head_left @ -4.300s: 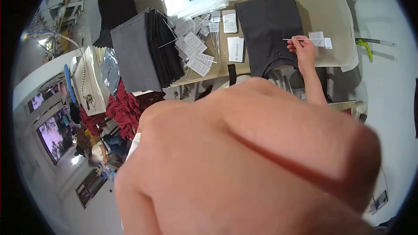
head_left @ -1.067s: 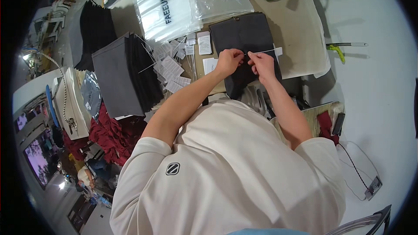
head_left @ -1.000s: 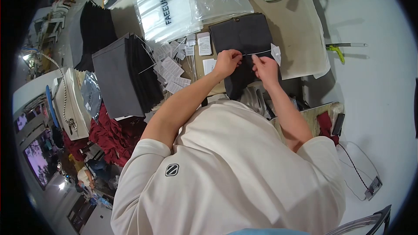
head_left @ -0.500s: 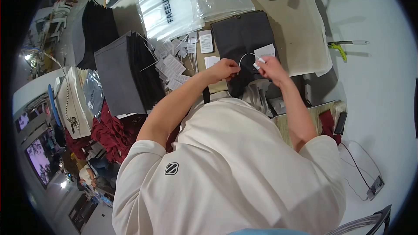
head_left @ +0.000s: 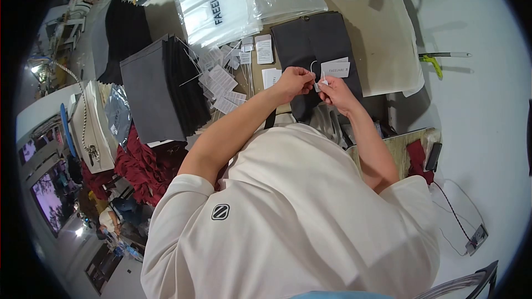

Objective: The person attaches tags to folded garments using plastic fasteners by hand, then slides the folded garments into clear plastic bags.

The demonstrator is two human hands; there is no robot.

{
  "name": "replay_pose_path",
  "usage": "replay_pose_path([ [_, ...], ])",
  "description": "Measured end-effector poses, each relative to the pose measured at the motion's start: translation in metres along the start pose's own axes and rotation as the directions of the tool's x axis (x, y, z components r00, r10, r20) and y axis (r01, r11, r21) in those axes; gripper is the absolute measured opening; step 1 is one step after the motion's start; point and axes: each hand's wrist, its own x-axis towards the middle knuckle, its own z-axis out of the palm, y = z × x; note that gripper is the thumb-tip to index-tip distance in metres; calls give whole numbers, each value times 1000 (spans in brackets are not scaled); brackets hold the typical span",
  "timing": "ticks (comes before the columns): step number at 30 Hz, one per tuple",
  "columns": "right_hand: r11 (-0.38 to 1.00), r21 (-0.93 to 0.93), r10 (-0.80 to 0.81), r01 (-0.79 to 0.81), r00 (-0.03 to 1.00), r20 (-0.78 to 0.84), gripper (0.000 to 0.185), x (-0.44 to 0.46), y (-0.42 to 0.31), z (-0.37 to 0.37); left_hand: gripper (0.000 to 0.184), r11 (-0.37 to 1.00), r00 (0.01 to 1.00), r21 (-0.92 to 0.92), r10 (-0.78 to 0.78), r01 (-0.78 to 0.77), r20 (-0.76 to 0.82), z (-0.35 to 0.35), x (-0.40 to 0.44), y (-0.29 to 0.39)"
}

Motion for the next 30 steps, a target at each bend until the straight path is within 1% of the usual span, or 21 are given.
replay_pose_path([
  [2, 999, 52, -3, 3, 1000, 16, 15, 2, 2, 0, 16, 1000, 1000, 18, 10, -10, 2, -2, 0, 0],
  [3, 999, 51, -5, 5, 1000, 17, 15, 4, 4, 1, 17, 998, 1000, 64, 16, -15, -7, -2, -1, 1],
  [5, 995, 97, -14, 16, 1000, -13, 13, 5, 8, 3, 19, 987, 999, 158, 29, -25, -21, 1, 0, 3],
  [6, 993, 120, -19, 22, 999, -28, 13, 6, 9, 3, 19, 987, 999, 159, 32, -28, -21, 4, 0, 3],
  [9, 986, 164, -20, 31, 998, -66, 13, 7, 9, 2, 22, 951, 981, 273, 176, -148, -81, 11, 0, -1],
  [10, 982, 186, -18, 34, 996, -87, 13, 7, 9, 3, 22, 950, 981, 275, 178, -150, -81, 10, 3, -6],
  [11, 982, 187, -19, 35, 996, -88, 13, 7, 9, 6, 23, 945, 972, 265, 221, -193, -81, 9, 5, -13],
  [13, 981, 193, 0, 28, 990, -143, 16, 8, 10, 14, 25, 928, 947, 242, 311, -283, -82, 10, 6, -18],
  [14, 980, 196, 8, 25, 986, -169, 18, 8, 8, 17, 25, 927, 945, 242, 316, -288, -85, 10, 5, -16],
  [18, 985, 173, 11, 22, 982, -187, 16, 8, 5, 14, 26, 915, 955, 311, 290, -256, -66, 3, 4, -1],
  [19, 985, 171, 8, 25, 983, -185, 16, 9, 0, 5, 26, 835, 931, 473, 357, -279, -80, -1, 4, 3],
  [20, 970, -212, -169, 121, 960, -225, 17, 10, -10, -8, 26, 729, 902, 623, 423, -285, -82, -7, 5, 8],
  [21, 806, -564, -345, 181, 917, -199, 19, 12, -23, -22, 26, 597, 871, 754, 486, -275, -68, -13, 5, 13],
  [22, 520, -833, -496, 191, 861, -113, 21, 18, -35, -33, 22, 523, 767, 800, 628, -293, -130, -21, 9, 23],
  [23, 558, -816, -507, 154, 841, -188, 23, 22, -59, -40, 21, 450, 637, 843, 750, -294, -178, -31, 16, 32],
  [24, 594, -795, -513, 120, 818, -260, 28, 30, -83, -48, 23, 356, 479, 883, 859, -307, -180, -41, 25, 44],
  [25, 484, -856, -643, 183, 737, -206, 28, 46, -98, -58, 27, 261, 302, 918, 938, -299, -168, -51, 32, 55],
  [26, 361, -903, -755, 232, 641, -138, 29, 63, -113, -66, 27, 259, 297, 919, 940, -298, -169, -59, 37, 62],
  [27, 357, -904, -759, 235, 637, -134, 29, 84, -122, -73, 33, 205, 370, 951, 923, -230, -109, -67, 40, 69],
  [29, -16, -952, -874, 306, 459, 162, 31, 119, -133, -84, 47, 73, 513, 992, 858, -104, -10, -78, 46, 82],
  [30, -21, -950, -877, 310, 451, 167, 31, 123, -141, -85, 47, 70, 507, 993, 862, -99, -10, -84, 50, 90],
])
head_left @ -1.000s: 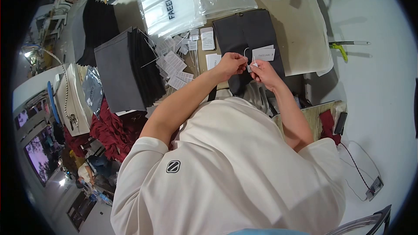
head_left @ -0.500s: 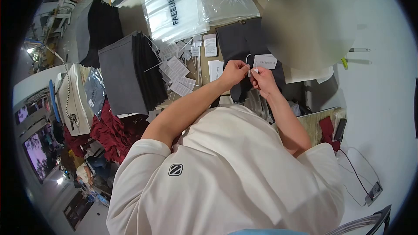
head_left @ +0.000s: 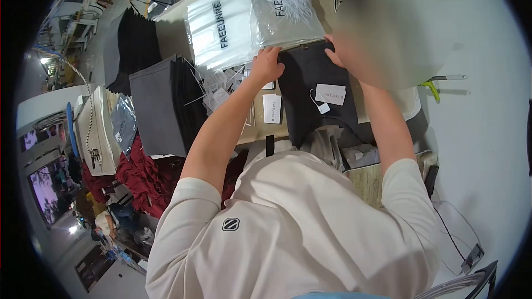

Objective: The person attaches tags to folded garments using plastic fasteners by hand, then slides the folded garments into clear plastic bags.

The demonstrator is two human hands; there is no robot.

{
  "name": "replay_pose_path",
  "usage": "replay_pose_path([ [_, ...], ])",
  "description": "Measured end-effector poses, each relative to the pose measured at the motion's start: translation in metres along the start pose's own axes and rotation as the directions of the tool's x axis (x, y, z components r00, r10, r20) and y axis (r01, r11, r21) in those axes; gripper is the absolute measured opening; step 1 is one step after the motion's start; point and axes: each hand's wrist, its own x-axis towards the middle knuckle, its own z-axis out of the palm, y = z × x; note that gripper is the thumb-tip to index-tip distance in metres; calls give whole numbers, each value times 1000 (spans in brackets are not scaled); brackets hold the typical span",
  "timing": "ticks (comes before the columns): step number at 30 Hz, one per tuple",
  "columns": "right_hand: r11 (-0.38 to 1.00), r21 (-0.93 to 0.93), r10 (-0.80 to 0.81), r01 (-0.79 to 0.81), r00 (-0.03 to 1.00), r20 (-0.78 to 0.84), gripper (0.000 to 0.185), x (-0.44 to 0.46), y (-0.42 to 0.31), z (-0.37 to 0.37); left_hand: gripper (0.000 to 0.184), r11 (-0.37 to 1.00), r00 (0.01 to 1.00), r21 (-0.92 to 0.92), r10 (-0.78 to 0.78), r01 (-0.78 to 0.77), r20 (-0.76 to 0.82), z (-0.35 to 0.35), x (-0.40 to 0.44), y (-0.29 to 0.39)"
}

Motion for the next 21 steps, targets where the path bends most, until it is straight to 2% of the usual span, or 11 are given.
replay_pose_path([
  [3, 996, 48, 56, -80, 926, 373, 35, 16, 5, -3, 51, 996, 962, -77, 71, -53, 263, -4, 15, -13],
  [8, 897, 350, 140, -270, 924, 355, 41, 8, 29, -4, 41, 909, 945, -336, -147, 245, 293, -8, 5, -11],
  [9, 814, 466, 214, -348, 924, 317, 39, 1, 40, 1, 31, 612, 875, -625, -322, 485, 362, 0, -5, -10],
  [10, 661, 587, 333, -468, 884, 330, 34, -11, 46, 4, 22, 174, 764, -789, -439, 589, 473, 9, -17, -11],
  [11, 472, 690, 422, -549, 828, 370, 29, -21, 51, 4, 20, 192, 720, -722, -422, 665, 550, 17, -30, -13],
  [12, 339, 553, 310, -761, 645, 698, 23, -29, 62, -15, 18, 213, 668, -649, -417, 731, 616, 28, -44, -18],
  [13, 338, 357, 361, -871, 470, 806, 26, -44, 69, -11, 22, 195, 662, -637, -328, 746, 674, 43, -61, -24],
  [14, 27, 574, 233, -818, 564, 793, 28, -64, 44, -17, 29, 564, 839, -654, -141, 504, 526, 25, -79, -8],
  [15, -121, 613, 198, -781, 586, 786, 30, -79, 30, -17, 35, -190, 570, -651, -346, 735, 745, 9, -84, 26],
  [18, -317, 575, 232, -754, 526, 818, 40, -104, -2, -27, 37, -313, 726, -745, -202, 588, 658, 21, -109, 25],
  [21, -363, 583, 183, -727, 558, 810, 40, -84, -36, -35, 29, -159, 832, -833, -93, 529, 546, -11, -113, 27],
])
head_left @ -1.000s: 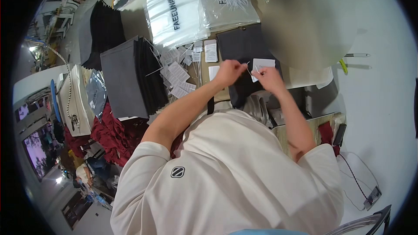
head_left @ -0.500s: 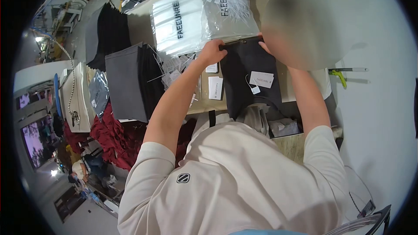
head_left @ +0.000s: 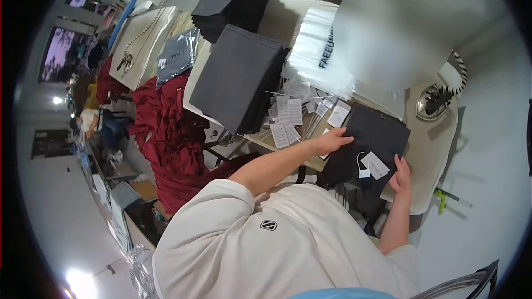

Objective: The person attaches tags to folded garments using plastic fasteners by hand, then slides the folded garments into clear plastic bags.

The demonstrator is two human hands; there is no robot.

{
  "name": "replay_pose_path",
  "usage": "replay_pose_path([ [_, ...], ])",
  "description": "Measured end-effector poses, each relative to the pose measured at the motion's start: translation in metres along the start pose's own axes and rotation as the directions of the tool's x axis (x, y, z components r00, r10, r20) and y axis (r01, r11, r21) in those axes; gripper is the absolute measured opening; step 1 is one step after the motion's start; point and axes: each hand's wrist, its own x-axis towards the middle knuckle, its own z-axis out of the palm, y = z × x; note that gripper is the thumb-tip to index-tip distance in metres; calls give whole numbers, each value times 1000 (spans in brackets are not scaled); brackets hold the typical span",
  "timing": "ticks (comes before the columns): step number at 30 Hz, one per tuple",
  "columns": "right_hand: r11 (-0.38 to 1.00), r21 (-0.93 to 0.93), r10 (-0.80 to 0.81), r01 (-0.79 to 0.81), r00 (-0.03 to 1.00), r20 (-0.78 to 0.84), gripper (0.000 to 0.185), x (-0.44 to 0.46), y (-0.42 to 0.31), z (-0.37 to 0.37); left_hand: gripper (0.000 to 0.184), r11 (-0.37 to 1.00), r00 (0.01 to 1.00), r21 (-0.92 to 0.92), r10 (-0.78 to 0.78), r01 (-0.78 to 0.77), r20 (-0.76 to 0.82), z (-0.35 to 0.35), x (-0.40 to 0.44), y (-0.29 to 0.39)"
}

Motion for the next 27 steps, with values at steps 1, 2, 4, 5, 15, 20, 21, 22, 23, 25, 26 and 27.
replay_pose_path([
  [1, 1000, 21, 2, -2, 999, 33, 40, -6, -5, 22, 29, 1000, 1000, -8, 15, -15, -4, -4, -11, 14],
  [2, 999, 45, 1, -4, 998, 64, 40, -13, -7, 48, 30, 999, 999, -28, 34, -35, -36, -10, -34, 41],
  [4, 998, 66, 2, -11, 990, 140, 40, -11, -9, 125, 33, 999, 993, -1, 39, -39, -116, -33, -89, 104],
  [5, 995, 95, 5, -25, 978, 211, 41, -3, -4, 164, 34, 999, 986, 39, 26, -20, -164, -53, -122, 137],
  [15, 940, 164, 222, -299, 901, 373, 38, 124, 155, 438, 33, 991, 925, 69, 130, -113, -356, -352, -271, 250],
  [20, 973, 154, 132, -170, 964, 230, 36, 143, 162, 449, 29, 984, 945, 58, 178, -169, -274, -375, -246, 255],
  [21, 978, 159, 105, -138, 974, 200, 36, 149, 157, 453, 29, 984, 946, 50, 178, -171, -269, -376, -238, 259],
  [22, 981, 162, 73, -102, 982, 175, 35, 155, 152, 457, 29, 982, 932, 109, 182, -155, -313, -380, -226, 268],
  [23, 983, 157, 67, -95, 982, 174, 35, 159, 149, 461, 29, 976, 916, 168, 188, -135, -355, -382, -218, 276],
  [25, 984, 162, 61, -81, 991, 120, 35, 168, 148, 462, 30, 969, 916, 217, 188, -115, -354, -381, -209, 286],
  [26, 984, 165, 57, -72, 994, 93, 34, 170, 149, 460, 31, 960, 914, 266, 186, -90, -360, -379, -206, 291],
  [27, 985, 161, 50, -64, 995, 91, 34, 172, 149, 457, 33, 947, 911, 312, 187, -69, -367, -380, -205, 294],
])
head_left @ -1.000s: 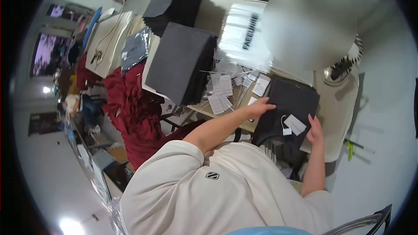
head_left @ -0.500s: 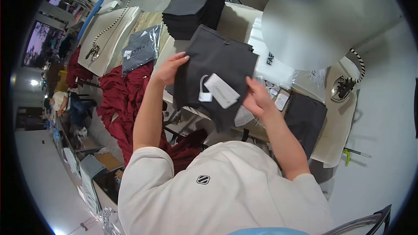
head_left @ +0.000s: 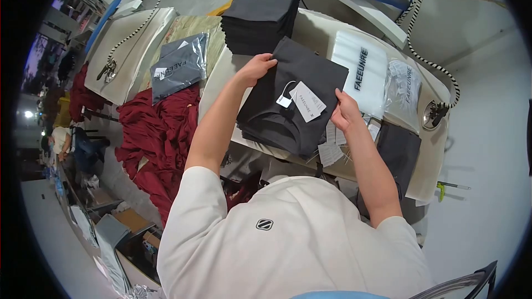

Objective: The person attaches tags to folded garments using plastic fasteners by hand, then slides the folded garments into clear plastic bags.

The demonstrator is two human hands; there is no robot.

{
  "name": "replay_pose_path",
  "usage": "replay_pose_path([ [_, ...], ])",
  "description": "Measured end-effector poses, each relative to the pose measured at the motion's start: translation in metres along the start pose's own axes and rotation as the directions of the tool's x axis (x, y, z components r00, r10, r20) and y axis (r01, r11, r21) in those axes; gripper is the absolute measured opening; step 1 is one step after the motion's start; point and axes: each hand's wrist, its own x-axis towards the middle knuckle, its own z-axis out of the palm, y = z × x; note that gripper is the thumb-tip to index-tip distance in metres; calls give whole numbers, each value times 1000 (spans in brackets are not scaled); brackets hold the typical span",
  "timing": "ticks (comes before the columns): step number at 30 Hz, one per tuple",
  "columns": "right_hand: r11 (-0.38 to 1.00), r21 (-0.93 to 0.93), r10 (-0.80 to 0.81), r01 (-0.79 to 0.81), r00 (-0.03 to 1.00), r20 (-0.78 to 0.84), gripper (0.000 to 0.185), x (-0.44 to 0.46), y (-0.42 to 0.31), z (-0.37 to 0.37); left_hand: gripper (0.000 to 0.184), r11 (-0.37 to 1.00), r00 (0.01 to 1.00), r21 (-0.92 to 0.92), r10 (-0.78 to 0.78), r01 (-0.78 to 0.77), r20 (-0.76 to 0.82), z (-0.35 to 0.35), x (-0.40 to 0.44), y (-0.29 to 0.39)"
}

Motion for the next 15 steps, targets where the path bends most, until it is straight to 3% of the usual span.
replay_pose_path([
  [1, 999, -43, -20, 20, 1000, 2, 34, 2, 0, -4, 33, 1000, 1000, -3, 9, -9, 4, 0, -1, 0],
  [2, 996, -83, -41, 41, 999, 5, 34, 1, 0, -4, 35, 968, 979, 223, 151, -118, -138, 1, -2, -4],
  [4, 991, -118, -66, 67, 998, 6, 35, -7, 2, -10, 40, 730, 827, 655, 480, -192, -293, 6, -10, -21],
  [5, 952, -286, -128, 105, 990, -63, 37, -22, 4, -7, 40, 729, 827, 656, 482, -194, -290, 10, -21, -32],
  [7, 791, -597, -277, 133, 948, -157, 43, -51, 12, -2, 49, 373, 595, 896, 786, -240, -168, 20, -52, -56],
  [8, 790, -597, -282, 142, 948, -147, 43, -61, 21, -6, 49, 367, 587, 898, 792, -241, -166, 24, -64, -64],
  [10, 537, -836, -463, 111, 867, -183, 56, -80, 47, -22, 53, 491, 689, 861, 670, -132, -276, 34, -86, -79],
  [15, 613, -784, -323, 96, 936, -137, 60, -82, 88, -31, 60, 552, 764, 834, 549, -28, -338, 41, -118, -62],
])
